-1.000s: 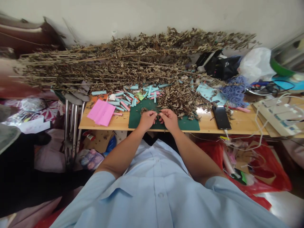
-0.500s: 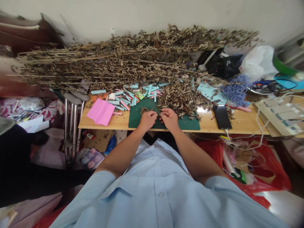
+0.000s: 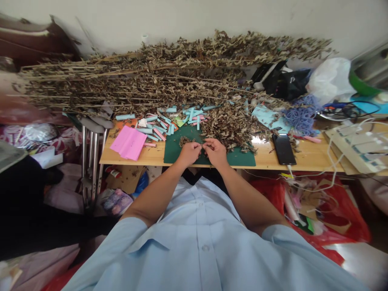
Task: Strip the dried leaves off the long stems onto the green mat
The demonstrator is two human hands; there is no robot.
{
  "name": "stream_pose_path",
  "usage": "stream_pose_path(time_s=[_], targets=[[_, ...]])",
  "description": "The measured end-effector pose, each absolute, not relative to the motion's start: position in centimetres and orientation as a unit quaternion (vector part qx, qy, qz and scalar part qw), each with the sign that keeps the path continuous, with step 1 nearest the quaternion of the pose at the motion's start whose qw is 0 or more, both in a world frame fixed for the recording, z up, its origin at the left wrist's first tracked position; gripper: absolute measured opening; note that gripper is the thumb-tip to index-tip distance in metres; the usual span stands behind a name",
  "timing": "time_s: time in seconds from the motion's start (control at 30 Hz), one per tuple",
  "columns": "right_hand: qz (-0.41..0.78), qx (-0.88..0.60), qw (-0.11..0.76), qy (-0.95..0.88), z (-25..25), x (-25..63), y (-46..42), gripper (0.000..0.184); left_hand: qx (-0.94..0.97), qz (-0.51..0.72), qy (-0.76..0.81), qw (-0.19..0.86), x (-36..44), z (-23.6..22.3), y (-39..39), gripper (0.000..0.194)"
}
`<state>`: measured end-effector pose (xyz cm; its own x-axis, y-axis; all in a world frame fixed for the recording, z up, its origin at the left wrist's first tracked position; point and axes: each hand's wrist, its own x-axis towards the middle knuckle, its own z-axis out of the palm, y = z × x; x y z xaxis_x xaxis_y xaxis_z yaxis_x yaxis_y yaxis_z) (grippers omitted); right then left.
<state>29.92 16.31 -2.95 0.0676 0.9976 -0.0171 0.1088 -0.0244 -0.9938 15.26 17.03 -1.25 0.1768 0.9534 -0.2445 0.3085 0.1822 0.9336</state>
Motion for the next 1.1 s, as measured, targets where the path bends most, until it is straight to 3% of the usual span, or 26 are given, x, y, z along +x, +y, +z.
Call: stream_pose_path(time_s=[0.2, 0.4, 0.67, 0.93, 1.1], targets=[[0.414, -0.542, 0.489, -0.543, -3.47, 29.9, 16.04, 0.029, 0.594, 0.295, 0.579, 0.475, 15.35, -1.02, 17.02, 0.023], [0.44, -0.578, 0.492, -0.48, -3.29, 30.01, 16.34, 0.031, 0.557, 0.299, 0.567, 0.528, 15.18, -1.3, 17.32, 0.022], [0.451, -0.542, 0.487, -0.515, -2.83, 29.84, 16.33, 0.031, 0.6, 0.268, 0.546, 0.52, 15.06, -1.47, 17.55, 0.022], [0.434, -0.575, 0.511, -0.469, -3.64, 30.12, 16.55, 0.026, 0.527, 0.336, 0.557, 0.547, 15.04, -1.6, 17.3, 0.015], [0.423, -0.582, 0.47, -0.512, -3.3, 30.22, 16.39, 0.023, 0.488, 0.37, 0.563, 0.555, 15.12, -1.55, 17.11, 0.011]])
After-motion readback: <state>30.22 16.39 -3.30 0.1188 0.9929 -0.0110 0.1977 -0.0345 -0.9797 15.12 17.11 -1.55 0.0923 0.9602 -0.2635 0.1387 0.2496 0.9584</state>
